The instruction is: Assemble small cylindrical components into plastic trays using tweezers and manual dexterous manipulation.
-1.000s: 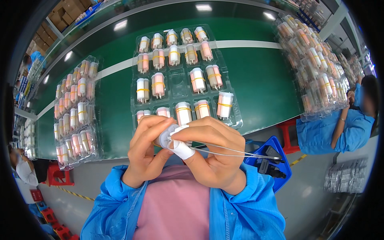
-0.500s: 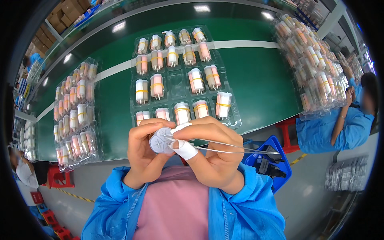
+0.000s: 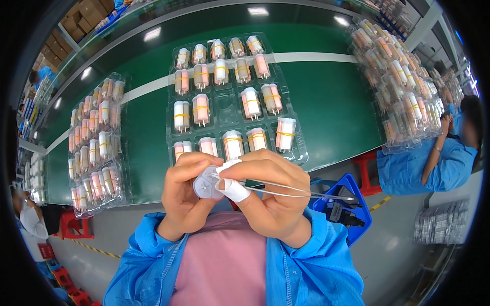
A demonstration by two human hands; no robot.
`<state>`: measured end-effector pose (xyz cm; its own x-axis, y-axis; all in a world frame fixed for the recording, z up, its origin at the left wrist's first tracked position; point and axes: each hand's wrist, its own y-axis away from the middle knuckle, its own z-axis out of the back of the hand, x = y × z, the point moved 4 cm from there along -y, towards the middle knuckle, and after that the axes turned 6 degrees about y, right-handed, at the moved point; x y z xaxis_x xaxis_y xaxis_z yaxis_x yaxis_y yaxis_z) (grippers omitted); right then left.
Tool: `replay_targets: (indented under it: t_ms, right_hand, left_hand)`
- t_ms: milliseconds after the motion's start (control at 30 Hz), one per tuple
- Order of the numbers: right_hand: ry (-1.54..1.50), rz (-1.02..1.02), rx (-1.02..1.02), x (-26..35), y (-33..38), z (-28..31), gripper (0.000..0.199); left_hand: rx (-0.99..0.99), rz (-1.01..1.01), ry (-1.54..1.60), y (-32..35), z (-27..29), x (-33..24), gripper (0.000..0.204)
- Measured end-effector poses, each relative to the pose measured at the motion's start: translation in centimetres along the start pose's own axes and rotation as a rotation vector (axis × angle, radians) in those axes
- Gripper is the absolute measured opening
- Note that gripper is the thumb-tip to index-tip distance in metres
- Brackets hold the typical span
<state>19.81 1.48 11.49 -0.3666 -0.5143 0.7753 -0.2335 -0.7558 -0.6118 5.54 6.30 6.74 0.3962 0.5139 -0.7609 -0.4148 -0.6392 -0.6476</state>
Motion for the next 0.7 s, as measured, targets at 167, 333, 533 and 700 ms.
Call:
replay_targets:
  t_ms: [167, 333, 533, 700]
  right_hand:
    - [0.054, 0.055, 0.034, 0.12, -0.32, -0.06, 0.015]
    - [0.000, 0.021, 0.020, -0.01, -0.31, 0.07, 0.016]
    - [0.002, 0.054, 0.031, 0.00, -0.43, 0.11, 0.018]
    - [0.008, 0.064, 0.030, -0.03, -0.44, 0.15, 0.017]
  left_hand:
    - [0.001, 0.018, 0.015, 0.03, 0.05, 0.15, 0.048]
    - [-0.004, 0.047, 0.035, 0.00, 0.03, -0.02, 0.049]
    - [-0.005, 0.042, 0.029, -0.19, 0.02, -0.21, 0.050]
    - [0.005, 0.030, 0.008, -0.23, 0.07, -0.23, 0.050]
